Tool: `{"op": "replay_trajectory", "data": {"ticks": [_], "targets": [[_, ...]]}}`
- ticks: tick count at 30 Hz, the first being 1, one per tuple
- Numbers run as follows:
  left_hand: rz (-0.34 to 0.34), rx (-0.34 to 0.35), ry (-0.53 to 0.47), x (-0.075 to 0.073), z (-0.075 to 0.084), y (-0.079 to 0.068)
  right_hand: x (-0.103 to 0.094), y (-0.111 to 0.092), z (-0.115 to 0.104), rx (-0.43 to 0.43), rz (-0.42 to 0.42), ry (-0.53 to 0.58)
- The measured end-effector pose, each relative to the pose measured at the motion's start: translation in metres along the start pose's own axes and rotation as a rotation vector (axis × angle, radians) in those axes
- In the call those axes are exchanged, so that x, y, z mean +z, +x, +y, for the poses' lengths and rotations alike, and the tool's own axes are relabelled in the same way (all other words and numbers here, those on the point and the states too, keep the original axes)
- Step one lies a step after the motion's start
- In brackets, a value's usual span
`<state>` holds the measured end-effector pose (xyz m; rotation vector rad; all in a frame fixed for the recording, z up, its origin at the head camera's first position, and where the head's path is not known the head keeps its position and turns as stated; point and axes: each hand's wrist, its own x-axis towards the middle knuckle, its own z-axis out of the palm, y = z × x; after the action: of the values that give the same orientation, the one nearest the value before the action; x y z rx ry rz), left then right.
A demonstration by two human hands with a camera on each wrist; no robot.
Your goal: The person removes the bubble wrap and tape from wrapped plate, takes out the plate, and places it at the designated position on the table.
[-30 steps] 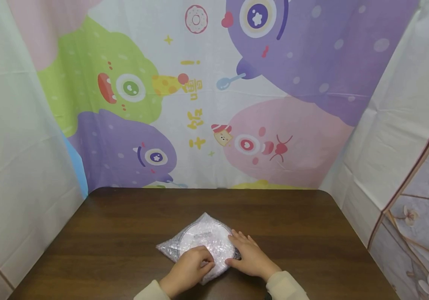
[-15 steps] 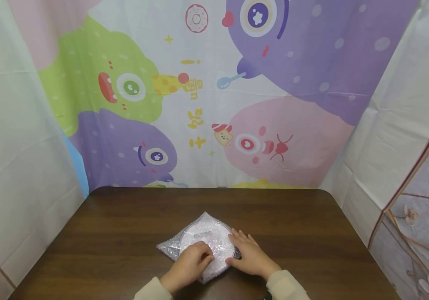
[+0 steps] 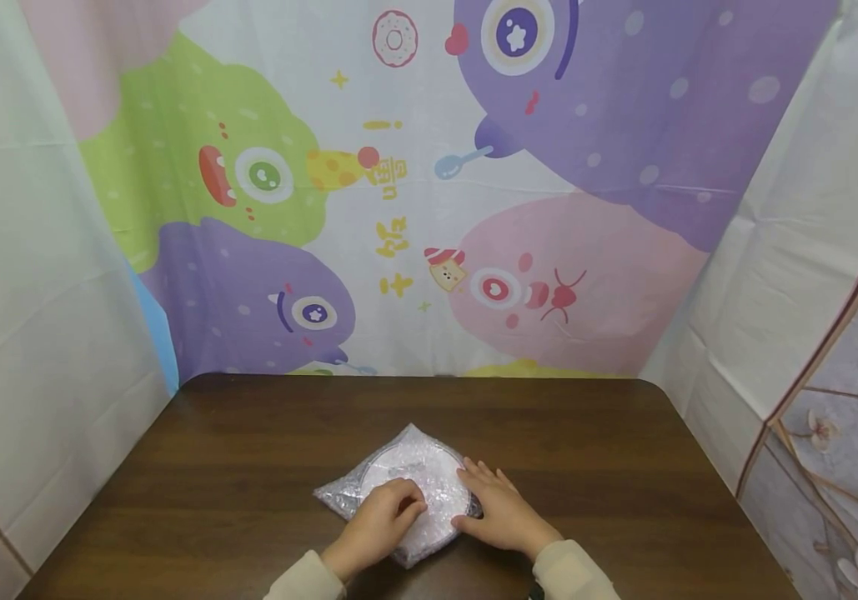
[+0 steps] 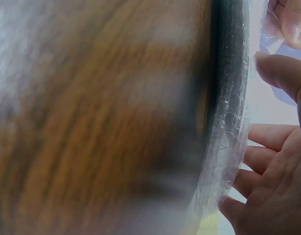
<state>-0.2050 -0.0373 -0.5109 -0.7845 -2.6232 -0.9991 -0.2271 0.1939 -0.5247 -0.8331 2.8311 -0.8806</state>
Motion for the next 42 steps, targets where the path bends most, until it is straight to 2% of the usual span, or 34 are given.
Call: {"op": "replay_trajectory", "data": {"ticks": [14, 26, 37, 42], "targets": [[0.023, -0.029, -0.047, -0.001, -0.003, 0.002, 0.001, 0.0, -0.001, 0.01, 0.007, -0.007], [0.05, -0.09, -0.115, -0.005, -0.004, 0.005, 0.002, 0.0, -0.004, 0.003, 0.036, -0.045], [0.085, -0.132, -0.236, -0.009, -0.006, 0.008, 0.003, 0.001, -0.004, 0.004, 0.03, -0.035], [0.086, -0.184, -0.328, -0.014, -0.006, 0.011, 0.004, 0.002, -0.003, 0.017, 0.02, -0.031]]}}
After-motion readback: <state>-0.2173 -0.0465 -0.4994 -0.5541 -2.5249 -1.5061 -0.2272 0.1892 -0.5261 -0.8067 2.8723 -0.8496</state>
